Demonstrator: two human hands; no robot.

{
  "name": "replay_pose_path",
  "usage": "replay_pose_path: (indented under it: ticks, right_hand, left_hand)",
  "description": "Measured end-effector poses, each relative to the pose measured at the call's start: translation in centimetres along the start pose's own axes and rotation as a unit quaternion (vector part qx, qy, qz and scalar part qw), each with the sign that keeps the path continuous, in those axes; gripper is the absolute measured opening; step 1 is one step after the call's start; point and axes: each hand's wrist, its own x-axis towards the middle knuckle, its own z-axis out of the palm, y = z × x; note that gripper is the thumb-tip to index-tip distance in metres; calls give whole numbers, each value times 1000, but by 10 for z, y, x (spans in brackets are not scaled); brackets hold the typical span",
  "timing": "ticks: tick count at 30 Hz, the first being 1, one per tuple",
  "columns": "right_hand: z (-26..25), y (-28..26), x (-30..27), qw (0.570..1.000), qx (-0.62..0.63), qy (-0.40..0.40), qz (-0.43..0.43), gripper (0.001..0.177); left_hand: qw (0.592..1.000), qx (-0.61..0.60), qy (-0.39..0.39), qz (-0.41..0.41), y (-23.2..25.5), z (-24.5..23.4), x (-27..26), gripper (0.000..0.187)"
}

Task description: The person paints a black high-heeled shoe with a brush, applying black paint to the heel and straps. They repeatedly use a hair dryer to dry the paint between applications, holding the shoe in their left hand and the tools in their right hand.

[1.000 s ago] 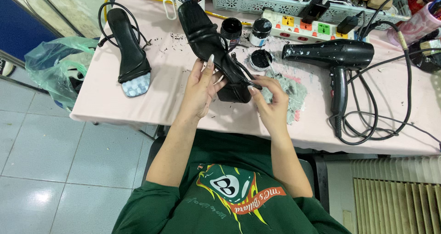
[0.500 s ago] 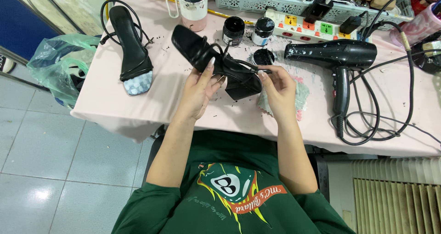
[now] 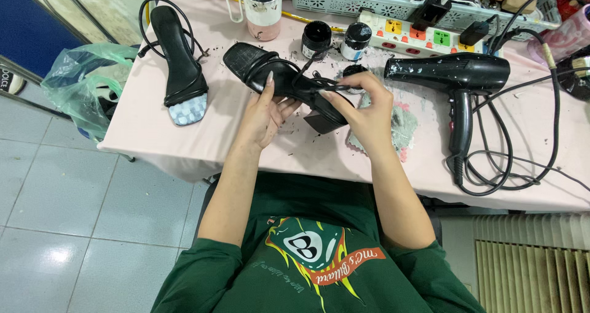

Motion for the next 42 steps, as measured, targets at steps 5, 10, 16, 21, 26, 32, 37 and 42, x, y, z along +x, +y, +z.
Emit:
replay_pose_path:
  ticks: [5,10,16,21,26,32,37,42]
  right_hand:
    - [5,-20,20,993,-82,-37,-81,31]
    - [12,-17,37,981,-107,-129,-94,26]
    - [13,-13,51,971,-116,-186,-96,25]
    - [22,-16,51,964,-152,-192,-105,18]
    - [37,-10,55,969,-108,-189,-115,23]
    - [30,0,59,972,-29,-215,-91,26]
    - [-16,27,51,979,-149,-138,-35,26]
    - [-68,74,28,909,-344,-176,156,33]
  left_hand:
    - [999,15,28,-6,-7,-14,27,56]
    - [984,161,63,-53,3,-16,33,57]
    - [816,551,173,-28,47,-3,-14,55]
    - [695,654,127,268,65,16,-49,32]
    - [757,571,-11,319,64,42,-45,25]
    - [761,571,45,304,53,44,-31,18]
    - [793,530,59,294,51,28,-22,17]
    - [851,487,64,187,51,15,-8,23]
